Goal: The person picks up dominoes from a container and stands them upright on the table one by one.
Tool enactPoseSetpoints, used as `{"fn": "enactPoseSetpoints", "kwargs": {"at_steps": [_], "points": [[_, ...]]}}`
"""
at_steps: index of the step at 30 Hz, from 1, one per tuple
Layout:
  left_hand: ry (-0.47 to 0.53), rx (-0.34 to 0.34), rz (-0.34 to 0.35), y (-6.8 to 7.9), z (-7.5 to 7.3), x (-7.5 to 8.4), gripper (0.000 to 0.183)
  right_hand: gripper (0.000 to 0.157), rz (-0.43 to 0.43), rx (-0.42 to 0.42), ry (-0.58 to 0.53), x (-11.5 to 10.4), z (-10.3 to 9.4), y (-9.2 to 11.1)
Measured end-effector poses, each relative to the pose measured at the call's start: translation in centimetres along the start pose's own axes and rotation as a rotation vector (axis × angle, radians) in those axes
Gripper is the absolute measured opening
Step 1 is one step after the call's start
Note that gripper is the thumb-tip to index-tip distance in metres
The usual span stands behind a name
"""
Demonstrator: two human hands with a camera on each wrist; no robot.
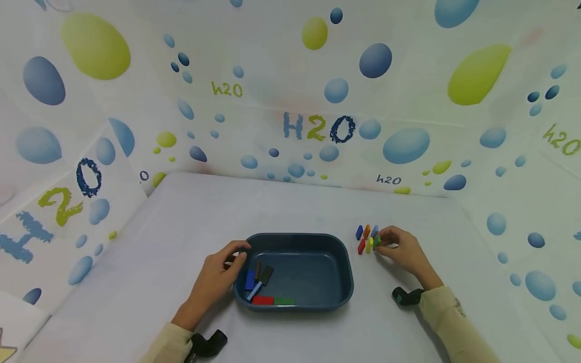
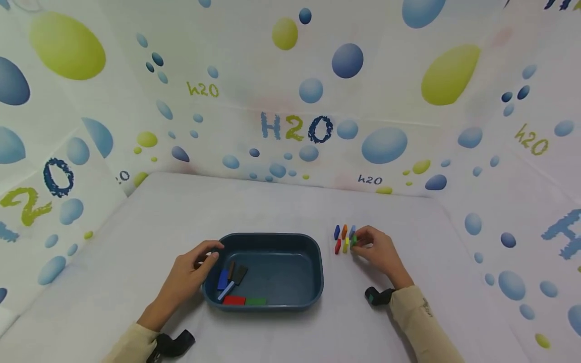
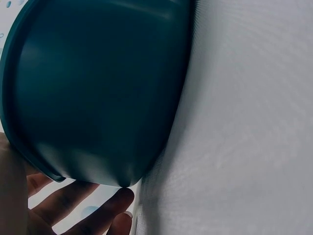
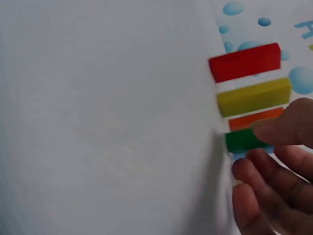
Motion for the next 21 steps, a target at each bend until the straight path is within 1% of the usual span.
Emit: {"fn": "enactPoseSetpoints", "kwargs": {"at_steps": [3,6,9,11,14,16,18,21], "points": [[0.002,-0.003,0.006,-0.1,0.0,0.0,0.021,0.033,0.014,-0.027,0.030,-0.8,-0.8,0.0],[-0.004,-0.004,0.014,-0.3,0.1,0.1,0.020,0.037,0.024,-0.021,0.077,-1.9,-1.9,0.1],[-0.007,0.000,0.013,-0.3,0.2,0.2,0.020,0.037,-0.003,0.024,0.127,-3.6,-3.0,0.4],[-0.007,0.002,0.008,-0.3,0.2,0.1,0.020,0.034,-0.039,0.065,0.147,-5.2,-3.4,0.8],[-0.007,0.000,-0.004,-0.1,0.3,0.0,0.020,0.027,-0.130,0.098,0.143,-8.4,-3.0,1.6],[-0.011,-0.002,-0.008,0.0,0.3,0.0,0.020,0.024,-0.212,0.089,0.117,-10.8,-2.1,2.0],[-0.014,-0.007,-0.007,0.0,0.2,0.0,0.020,0.024,-0.309,0.056,0.084,-13.4,-0.9,2.4],[-0.020,-0.005,0.003,0.0,-0.1,0.2,0.020,0.025,-0.451,-0.031,0.034,-16.9,1.5,3.0]]}}
Point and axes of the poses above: each hand's wrist, its own y-axis away from the middle knuckle, its own z-axis out of the palm, x = y × z, the point moved 10 cm from there along -y, towards the middle knuckle, and after that the axes turned 3 degrees about x, right-handed, at the moved point
